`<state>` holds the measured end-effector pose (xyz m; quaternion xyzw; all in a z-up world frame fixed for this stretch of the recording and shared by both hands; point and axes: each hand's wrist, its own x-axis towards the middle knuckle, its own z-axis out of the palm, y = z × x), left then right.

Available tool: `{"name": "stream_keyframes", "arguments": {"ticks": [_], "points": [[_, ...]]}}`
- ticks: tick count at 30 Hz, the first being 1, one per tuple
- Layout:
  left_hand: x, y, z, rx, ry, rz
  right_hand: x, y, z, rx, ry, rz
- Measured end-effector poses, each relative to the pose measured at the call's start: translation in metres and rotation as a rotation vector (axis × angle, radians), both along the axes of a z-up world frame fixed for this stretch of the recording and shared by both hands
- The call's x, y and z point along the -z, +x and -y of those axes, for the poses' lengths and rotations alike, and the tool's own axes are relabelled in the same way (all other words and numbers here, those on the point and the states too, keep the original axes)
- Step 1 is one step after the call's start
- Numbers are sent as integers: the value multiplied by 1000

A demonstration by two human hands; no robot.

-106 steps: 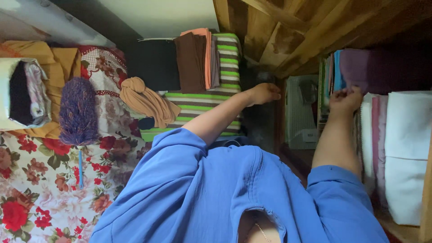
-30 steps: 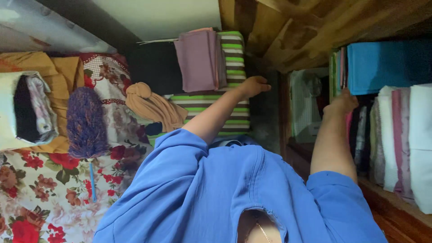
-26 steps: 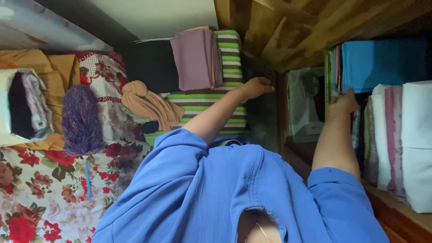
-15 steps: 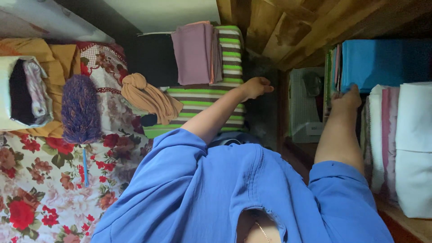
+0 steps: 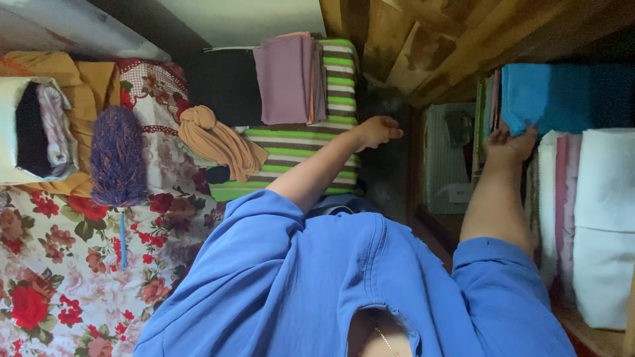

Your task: The person folds multiple pieces of clothing by hand and stacks them on a striped surface. They handle items one at a time, including purple, brown, orange, blue, pink, black, and patterned fabrics, arranging them into a neat pile.

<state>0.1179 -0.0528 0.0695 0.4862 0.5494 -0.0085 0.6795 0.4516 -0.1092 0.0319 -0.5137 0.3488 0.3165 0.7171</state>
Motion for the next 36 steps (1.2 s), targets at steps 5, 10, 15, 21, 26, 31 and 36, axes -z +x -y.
{"name": "stream_keyframes", "arguments": {"ticks": [5,10,15,21,26,31,36], "points": [[-17,-2,2,8,-15,24,33,23,-7,-134,-124,-20],[1,0,0,12,-49,13,37,14,-8,-235,176,177],[-27,1,0,35,-54,18,-14,-33,-9,-481,460,338],[-3,-16,-2,-316,-269,344,-89,-122,-1,-600,468,206],[-55,-65,-6,-635,-461,517,-136,-201,10,-860,496,30],[-24,-131,-3,-692,-548,577,-151,-274,4,-1078,491,-92],[55,-210,-4,-829,-483,581,-135,-343,-21,-1218,437,-194]]}}
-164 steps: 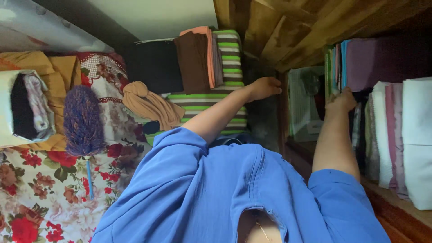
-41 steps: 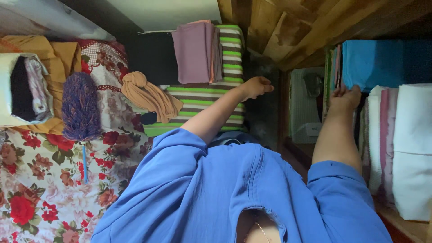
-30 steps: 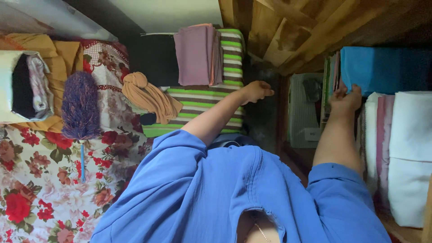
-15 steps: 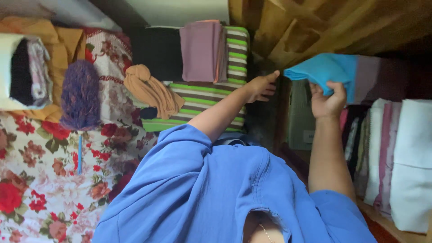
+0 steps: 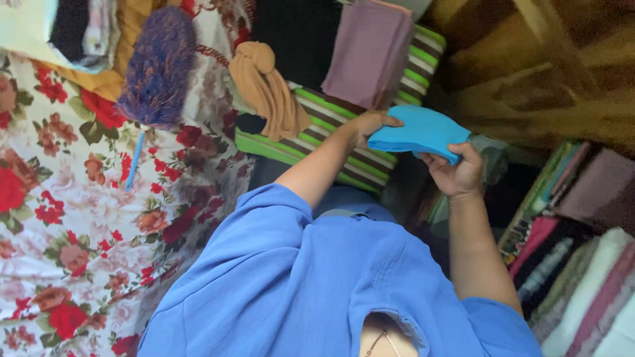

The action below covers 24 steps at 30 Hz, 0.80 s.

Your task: The person folds multiple pieces of clothing by hand and stacks them on a striped surface. They handle items one at a time, including purple, brown, orange, blue, pink, black, and patterned fabrics, arranging them into a neat pile.

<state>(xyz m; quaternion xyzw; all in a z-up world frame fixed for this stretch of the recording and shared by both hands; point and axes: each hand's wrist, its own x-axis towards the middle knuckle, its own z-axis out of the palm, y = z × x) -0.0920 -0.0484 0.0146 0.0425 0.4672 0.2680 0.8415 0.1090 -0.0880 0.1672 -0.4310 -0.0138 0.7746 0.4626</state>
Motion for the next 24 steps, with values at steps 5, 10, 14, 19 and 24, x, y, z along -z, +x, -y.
{"name": "stream_keyframes", "arguments": {"ticks": [5,10,14,19,24], "points": [[-3,-78,-32,-158,168,-48,48,-52,-47,-102,-37,49],[-8,-133,-94,-236,467,-199,-50,-149,-104,-176,141,94],[-7,-178,-139,-110,653,-239,129,-114,-149,-364,482,341],[141,-204,-146,88,686,-712,248,-126,-153,-409,289,689],[288,-205,-129,583,453,-1092,287,-131,-146,-648,84,805]]}}
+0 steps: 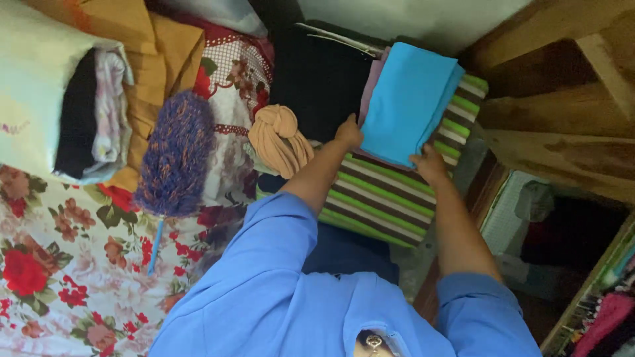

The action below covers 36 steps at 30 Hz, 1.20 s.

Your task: The person folds multiple pieces of clothing by hand and stacks them on a striped surface. They handle items one at a time, including purple, brown, orange, blue, pink, black, and patterned fabrics, arranging them into a neat pile.

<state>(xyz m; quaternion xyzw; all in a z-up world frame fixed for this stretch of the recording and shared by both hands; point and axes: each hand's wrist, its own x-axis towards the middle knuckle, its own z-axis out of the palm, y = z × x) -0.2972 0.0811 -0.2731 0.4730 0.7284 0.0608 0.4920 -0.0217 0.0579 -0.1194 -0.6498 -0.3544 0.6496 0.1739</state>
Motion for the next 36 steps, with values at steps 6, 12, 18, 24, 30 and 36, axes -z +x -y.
{"name": "stream_keyframes", "arguments": {"ticks": [6,12,18,24,30,36], "points": [[-38,20,10,-40,-123,-81,1,-16,-17,-120,166,489],[-16,21,6,-111,-34,-43,21,-37,-46,107,341,520],[-30,16,4,-139,-70,-18,30,-51,-72,223,409,562],[-38,20,8,-184,-14,7,-34,-78,-92,154,498,62],[-46,22,11,-213,6,32,17,-56,-82,310,230,170],[-36,24,13,-180,-2,2,59,-41,-78,134,292,550]]}}
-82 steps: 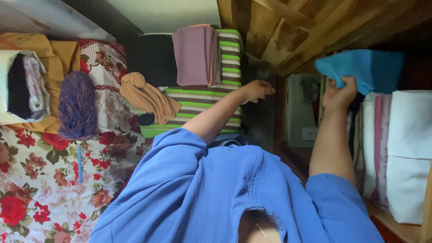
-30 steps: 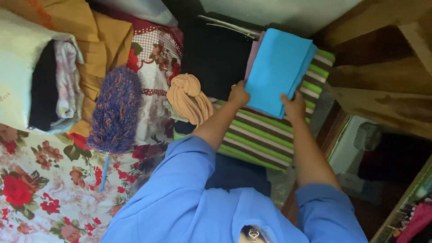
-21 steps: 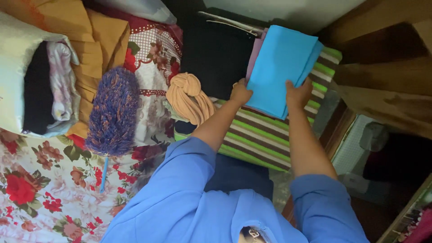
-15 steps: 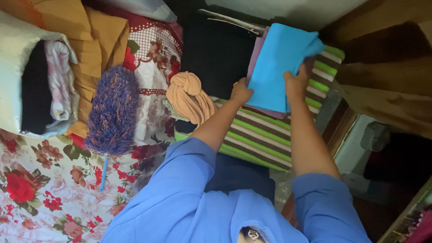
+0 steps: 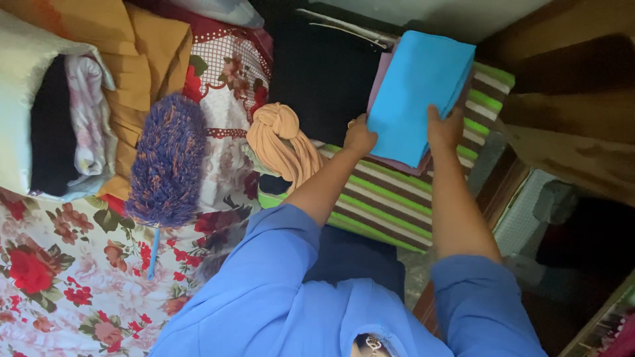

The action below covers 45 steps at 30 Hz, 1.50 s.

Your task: The person folds multiple pieces of clothing by hand and stacks them on a striped surface. They handle items one at a time, including purple, brown, orange, blue, pink, black, and patterned fabrics, arranging them into a neat pile.

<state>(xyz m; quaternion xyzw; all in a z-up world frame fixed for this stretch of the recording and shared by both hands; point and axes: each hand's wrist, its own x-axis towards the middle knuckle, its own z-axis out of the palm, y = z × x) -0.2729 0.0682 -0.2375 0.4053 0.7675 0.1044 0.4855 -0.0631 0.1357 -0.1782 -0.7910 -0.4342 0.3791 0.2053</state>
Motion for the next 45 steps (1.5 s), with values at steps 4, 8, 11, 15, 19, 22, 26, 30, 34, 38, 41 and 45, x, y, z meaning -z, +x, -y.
{"name": "stream_keyframes", "arguments": {"ticks": [4,8,11,15,19,22,26,30,34,38,41,45], "points": [[0,1,-4,-34,13,16,15,0,-5,-8,20,69],[8,15,-4,6,39,47,-3,10,-4,0,30,50],[-14,31,-6,31,72,107,61,55,1,35,14,135],[-10,34,-1,64,83,39,7,40,4,-47,-50,169],[21,35,10,30,93,-75,-16,49,19,-126,54,17],[2,63,10,93,149,-134,-8,71,44,-70,91,-36],[-65,127,11,242,228,87,9,98,83,133,131,-327],[-119,199,25,370,213,166,-108,139,119,300,180,-538],[-145,243,49,429,133,261,-126,258,158,59,411,-157],[-150,292,72,534,87,306,-46,393,193,995,266,-838],[-160,313,90,519,64,345,-64,464,225,1253,288,-855],[-161,343,102,559,88,361,-76,521,254,1527,382,-876]]}}
